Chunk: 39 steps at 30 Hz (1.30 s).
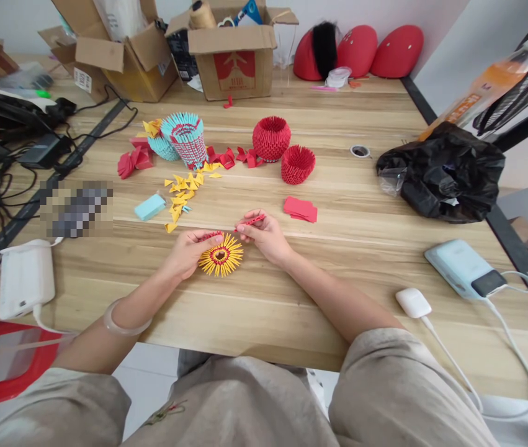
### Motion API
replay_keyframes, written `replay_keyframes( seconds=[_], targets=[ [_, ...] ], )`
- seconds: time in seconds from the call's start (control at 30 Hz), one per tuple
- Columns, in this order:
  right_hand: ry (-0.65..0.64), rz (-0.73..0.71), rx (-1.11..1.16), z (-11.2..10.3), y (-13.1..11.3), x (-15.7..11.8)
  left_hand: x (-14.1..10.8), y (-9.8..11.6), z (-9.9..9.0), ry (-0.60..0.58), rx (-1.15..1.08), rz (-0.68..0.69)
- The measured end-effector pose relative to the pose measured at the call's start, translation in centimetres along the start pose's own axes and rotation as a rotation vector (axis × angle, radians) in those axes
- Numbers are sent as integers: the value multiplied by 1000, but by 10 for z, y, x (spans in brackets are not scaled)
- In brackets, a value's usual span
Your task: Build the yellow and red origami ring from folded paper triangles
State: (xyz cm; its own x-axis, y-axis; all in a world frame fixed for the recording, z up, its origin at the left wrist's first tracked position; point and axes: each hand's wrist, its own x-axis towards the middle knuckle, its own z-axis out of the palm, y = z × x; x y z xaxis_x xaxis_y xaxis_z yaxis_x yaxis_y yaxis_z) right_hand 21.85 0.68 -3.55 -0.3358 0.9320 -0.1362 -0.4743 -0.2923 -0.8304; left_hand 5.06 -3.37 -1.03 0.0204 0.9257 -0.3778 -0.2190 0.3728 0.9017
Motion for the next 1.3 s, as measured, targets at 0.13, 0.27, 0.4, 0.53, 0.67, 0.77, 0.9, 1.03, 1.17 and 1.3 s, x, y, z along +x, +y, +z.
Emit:
replay_keyframes(
  seconds=[0.13, 0.27, 0.4, 0.53, 0.67, 0.77, 0.9, 1.03, 1.17, 1.3],
  targets=[
    [-13, 38, 78, 1, 0, 1, 1, -1, 0, 12, -4, 12],
    [-23, 59, 75, 1, -1, 1, 3, -1, -1, 18, 30, 71],
    [-59, 86, 88, -1, -2, 1, 5, -2, -2, 22, 72, 96],
    [-91, 128, 111, -3, -2, 1, 4, -2, -3, 12, 87, 67],
    [-109, 166, 112, -4, -2, 0, 1, 1, -1, 7, 70, 43],
    [-109, 188, 101, -3, -2, -1, -1, 1, -1, -18, 94, 53],
    [-97, 206, 111, -3, -1, -1, -1, 0, -5, -96, 202, 123],
    [-85, 234, 122, -3, -1, -1, 0, -1, -7, -108, 260, 184],
    [-72, 267, 145, -2, -1, -3, 0, -1, -8, -78, 277, 215],
    [-63, 281, 158, 0, -1, -5, 0, -1, -8, -75, 293, 227]
  ],
)
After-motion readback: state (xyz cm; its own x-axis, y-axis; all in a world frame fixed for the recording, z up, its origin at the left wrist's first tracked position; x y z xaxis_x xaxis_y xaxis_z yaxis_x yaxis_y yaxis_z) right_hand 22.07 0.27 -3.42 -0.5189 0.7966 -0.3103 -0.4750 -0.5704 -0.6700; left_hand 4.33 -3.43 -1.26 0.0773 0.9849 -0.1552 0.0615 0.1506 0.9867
